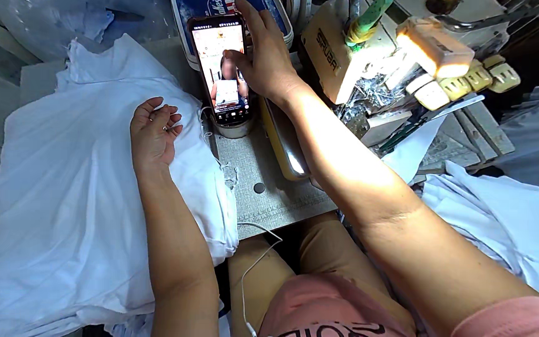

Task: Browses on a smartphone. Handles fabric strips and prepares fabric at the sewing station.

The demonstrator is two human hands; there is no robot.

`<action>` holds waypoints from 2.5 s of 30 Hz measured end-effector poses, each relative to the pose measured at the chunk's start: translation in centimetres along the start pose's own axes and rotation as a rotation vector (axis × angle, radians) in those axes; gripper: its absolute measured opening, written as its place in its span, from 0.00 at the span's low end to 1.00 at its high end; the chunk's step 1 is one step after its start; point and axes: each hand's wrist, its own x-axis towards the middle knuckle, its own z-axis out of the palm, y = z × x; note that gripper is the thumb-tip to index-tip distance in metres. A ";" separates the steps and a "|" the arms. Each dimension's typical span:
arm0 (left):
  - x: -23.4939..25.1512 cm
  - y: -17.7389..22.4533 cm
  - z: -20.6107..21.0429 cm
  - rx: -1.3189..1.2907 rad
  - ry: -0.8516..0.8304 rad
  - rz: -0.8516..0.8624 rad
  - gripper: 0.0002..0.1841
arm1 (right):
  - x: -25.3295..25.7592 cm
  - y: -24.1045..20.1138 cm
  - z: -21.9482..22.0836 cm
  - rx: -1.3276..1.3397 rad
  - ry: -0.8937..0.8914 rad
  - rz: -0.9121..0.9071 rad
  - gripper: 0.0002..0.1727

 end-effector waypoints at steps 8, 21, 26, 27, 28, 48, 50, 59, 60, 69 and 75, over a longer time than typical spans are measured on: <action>0.0 0.1 0.1 -0.001 0.003 -0.011 0.09 | 0.0 -0.1 0.0 -0.071 -0.053 -0.003 0.54; 0.0 0.1 0.0 0.012 -0.008 -0.006 0.10 | 0.1 0.1 0.3 -0.028 0.018 -0.034 0.32; 0.0 0.1 0.1 0.012 -0.004 -0.008 0.10 | 0.0 0.1 0.2 -0.024 0.004 -0.023 0.32; 0.0 0.0 0.0 0.009 -0.005 -0.009 0.10 | 0.0 0.1 0.2 -0.023 0.006 -0.025 0.31; 0.0 0.0 0.0 0.007 -0.005 -0.009 0.10 | 0.0 0.0 0.2 -0.024 0.008 -0.025 0.31; 0.0 0.0 -0.1 0.013 -0.021 -0.004 0.10 | 0.0 -0.1 0.2 -0.021 0.018 -0.003 0.29; 0.1 0.0 -0.1 0.006 -0.018 -0.005 0.10 | 0.0 -0.1 0.2 -0.019 0.011 0.005 0.29; 0.0 0.0 -0.1 0.001 -0.020 -0.002 0.10 | 0.0 -0.2 0.3 -0.021 0.019 0.014 0.28; 0.0 0.0 -0.1 0.001 -0.019 -0.004 0.10 | 0.0 -0.2 0.3 -0.020 0.018 0.015 0.28; 0.0 0.0 -0.1 0.005 -0.022 -0.005 0.09 | 0.0 -0.3 0.1 0.002 0.010 0.030 0.28; 0.0 0.0 -0.1 0.024 -0.029 -0.005 0.10 | 0.1 -0.3 0.0 0.016 0.009 0.040 0.27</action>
